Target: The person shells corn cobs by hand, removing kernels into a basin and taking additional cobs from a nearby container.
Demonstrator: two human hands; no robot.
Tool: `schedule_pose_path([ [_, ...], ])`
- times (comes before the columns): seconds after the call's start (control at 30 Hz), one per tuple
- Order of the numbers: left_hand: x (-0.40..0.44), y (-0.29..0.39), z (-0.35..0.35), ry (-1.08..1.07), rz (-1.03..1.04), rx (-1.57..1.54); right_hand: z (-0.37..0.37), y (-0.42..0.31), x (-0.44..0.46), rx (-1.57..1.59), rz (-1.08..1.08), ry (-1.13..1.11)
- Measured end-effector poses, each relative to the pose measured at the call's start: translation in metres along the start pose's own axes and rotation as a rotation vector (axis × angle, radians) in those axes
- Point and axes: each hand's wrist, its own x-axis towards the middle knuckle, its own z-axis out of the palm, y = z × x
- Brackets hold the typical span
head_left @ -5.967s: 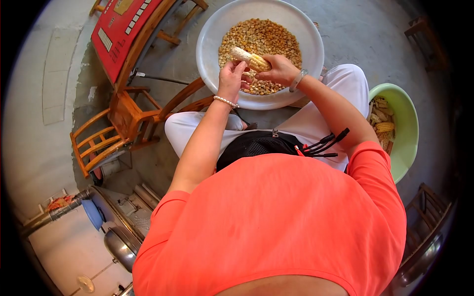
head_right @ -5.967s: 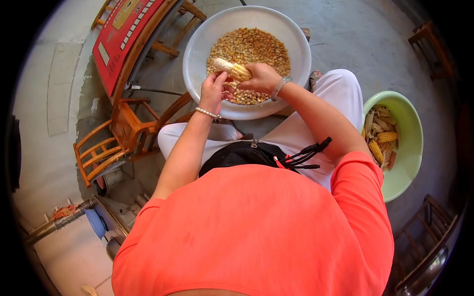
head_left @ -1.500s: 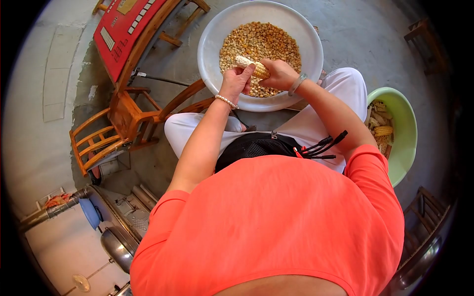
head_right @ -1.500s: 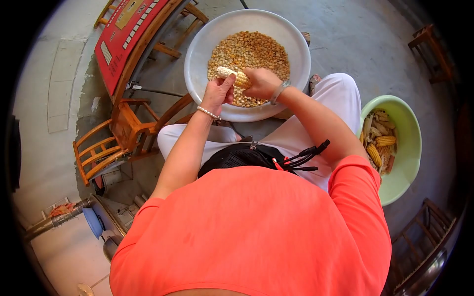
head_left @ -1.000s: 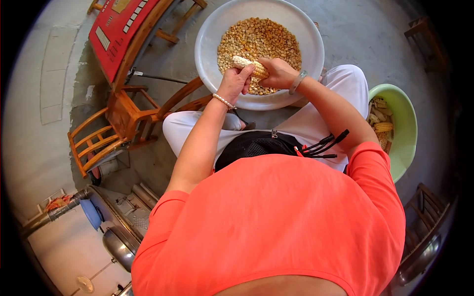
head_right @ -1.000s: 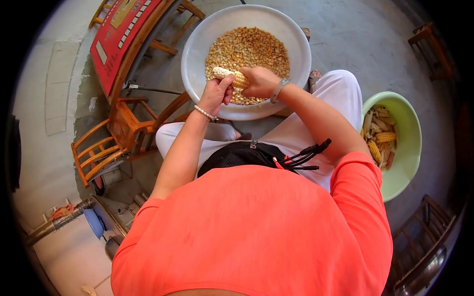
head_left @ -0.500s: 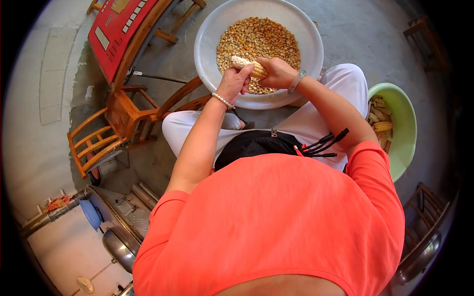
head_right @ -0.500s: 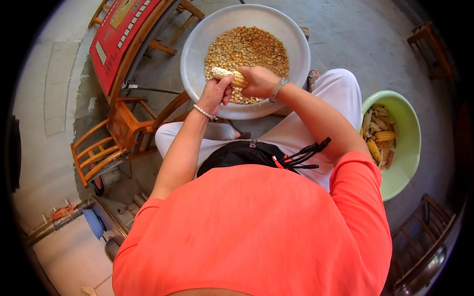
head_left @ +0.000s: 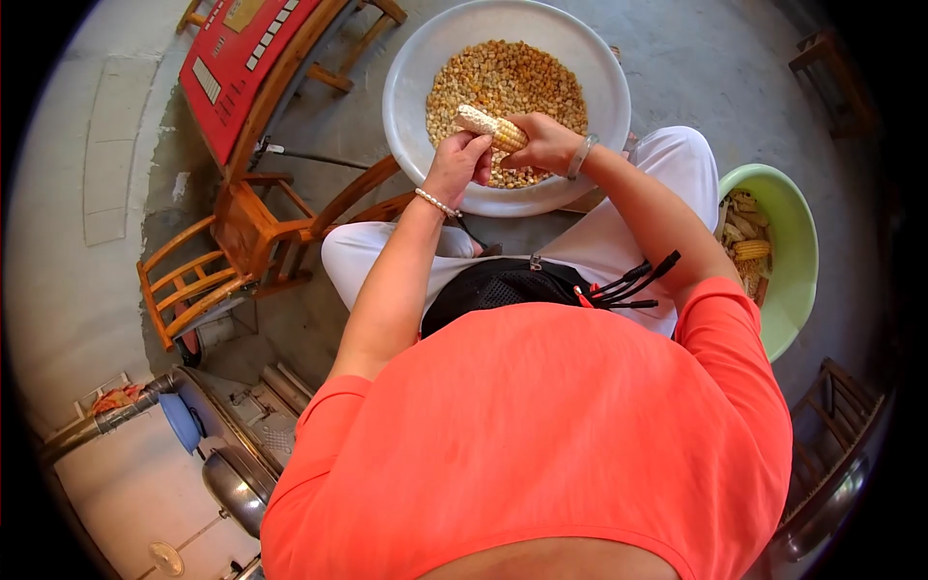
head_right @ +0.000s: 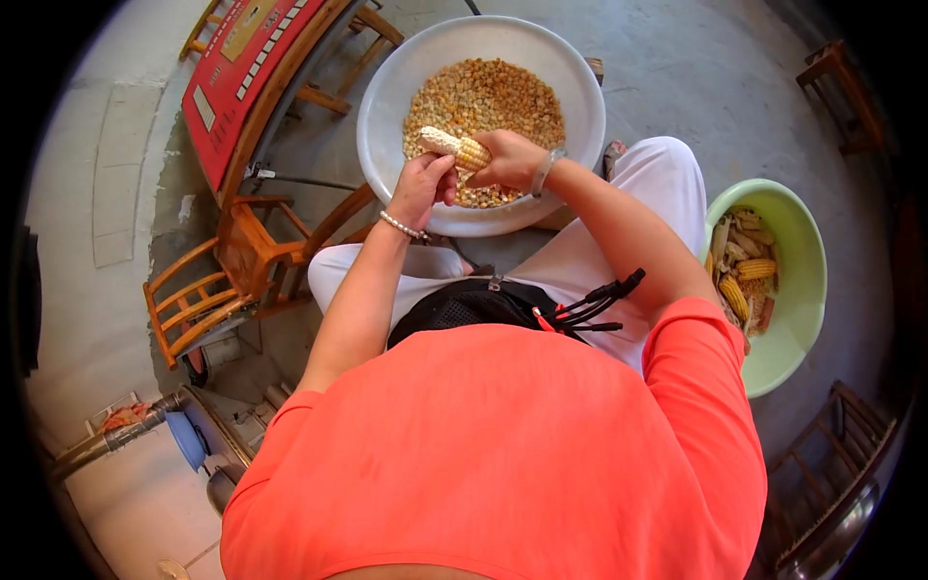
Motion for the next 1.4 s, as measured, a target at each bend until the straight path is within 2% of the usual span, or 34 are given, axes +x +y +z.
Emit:
schedule_pose_path([
  [0.27, 0.001, 0.004, 0.009, 0.245, 0.072, -0.048, -0.001, 0.011, 0.006, -0.115, -0.002, 0.182],
  [0.47, 0.0, 0.005, 0.004, 0.106, -0.004, -0.049, 0.003, 0.007, 0.001, -0.406, -0.102, 0.256],
  [0.7, 0.001, 0.005, 0.006, 0.118, -0.003, 0.038, 0.008, -0.003, -0.005, -0.548, -0.134, 0.247],
  [0.8, 0.0, 0.005, 0.008, 0.135, 0.02, 0.029, 0.008, -0.007, -0.006, -0.556, -0.107, 0.212],
  [0.9, 0.002, 0.002, 0.006, 0.164, 0.036, -0.018, 0.008, 0.001, -0.002, -0.405, -0.159, 0.191],
  [1.0, 0.001, 0.002, 0.006, 0.166, 0.059, 0.011, 0.005, 0.001, 0.0, -0.367, -0.096, 0.112],
  [1.4, 0.001, 0.008, 0.008, 0.083, -0.052, 0.031, 0.008, -0.003, -0.004, -0.453, -0.08, 0.185],
])
